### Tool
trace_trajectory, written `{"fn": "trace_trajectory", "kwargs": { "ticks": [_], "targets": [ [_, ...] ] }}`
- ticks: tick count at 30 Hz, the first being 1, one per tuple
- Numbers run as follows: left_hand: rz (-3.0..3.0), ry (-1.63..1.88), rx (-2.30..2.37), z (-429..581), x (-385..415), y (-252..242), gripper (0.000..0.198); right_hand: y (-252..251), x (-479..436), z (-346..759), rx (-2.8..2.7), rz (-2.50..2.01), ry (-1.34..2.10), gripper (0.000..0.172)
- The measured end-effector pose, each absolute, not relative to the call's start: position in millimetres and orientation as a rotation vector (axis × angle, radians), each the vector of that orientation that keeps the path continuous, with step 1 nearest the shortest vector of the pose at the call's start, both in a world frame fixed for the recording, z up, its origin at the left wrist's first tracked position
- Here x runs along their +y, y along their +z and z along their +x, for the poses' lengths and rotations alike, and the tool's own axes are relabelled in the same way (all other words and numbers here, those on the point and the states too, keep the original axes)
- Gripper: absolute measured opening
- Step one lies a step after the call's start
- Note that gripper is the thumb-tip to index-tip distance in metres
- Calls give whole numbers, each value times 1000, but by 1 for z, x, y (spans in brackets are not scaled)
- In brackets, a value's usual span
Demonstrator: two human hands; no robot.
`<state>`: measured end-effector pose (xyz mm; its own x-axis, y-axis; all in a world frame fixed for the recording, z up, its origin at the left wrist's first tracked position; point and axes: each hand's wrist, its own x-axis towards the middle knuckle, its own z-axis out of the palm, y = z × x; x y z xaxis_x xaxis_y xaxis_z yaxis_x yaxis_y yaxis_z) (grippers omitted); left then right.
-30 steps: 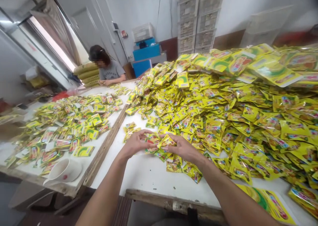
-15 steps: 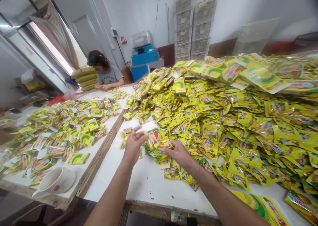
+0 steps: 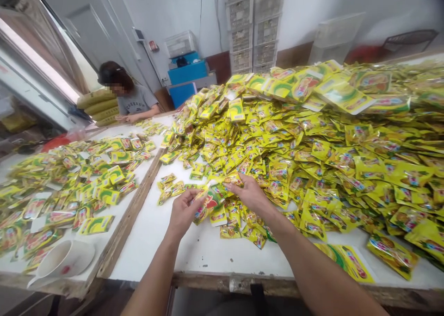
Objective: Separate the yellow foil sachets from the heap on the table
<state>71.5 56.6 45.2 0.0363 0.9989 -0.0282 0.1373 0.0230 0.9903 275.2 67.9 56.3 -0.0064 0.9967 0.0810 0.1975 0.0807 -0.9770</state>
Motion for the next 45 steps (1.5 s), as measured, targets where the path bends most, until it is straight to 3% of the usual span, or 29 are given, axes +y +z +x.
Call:
{"fn": "trace_trajectory", "kwargs": {
  "ticks": [8,14,17,22,24,27,33,39,45],
  "targets": [
    [1186,1064,1222,78,48,42,31,50,67,270,-1472,-1245,1148,34],
    [987,1122,1193,84,50,41,34,49,68,264,-1511,-1380,776,28],
    [1039,1137,1198,82,50,41,32,49,67,264,-1599,-1361,723,34],
    [1151,1101,1189,79,47,38,31,48,63,260,-1629,-1371,824,46],
    [1155,1067,1174,80,47,37,32,46,63,258,-1601,-1359,868,42],
    [1067,1060,1170,83,47,38,38,44,63,256,-1481,-1281,923,24],
    [922,1150,1116,86,46,40,43,42,61,253,-1425,-1187,963,24],
    [889,1160,1098,84,48,40,45,49,55,252,-1608,-1280,723,19],
    [870,1087,1086,83,40,35,40,49,48,242,-1885,-1145,1025,29]
  ]
}}
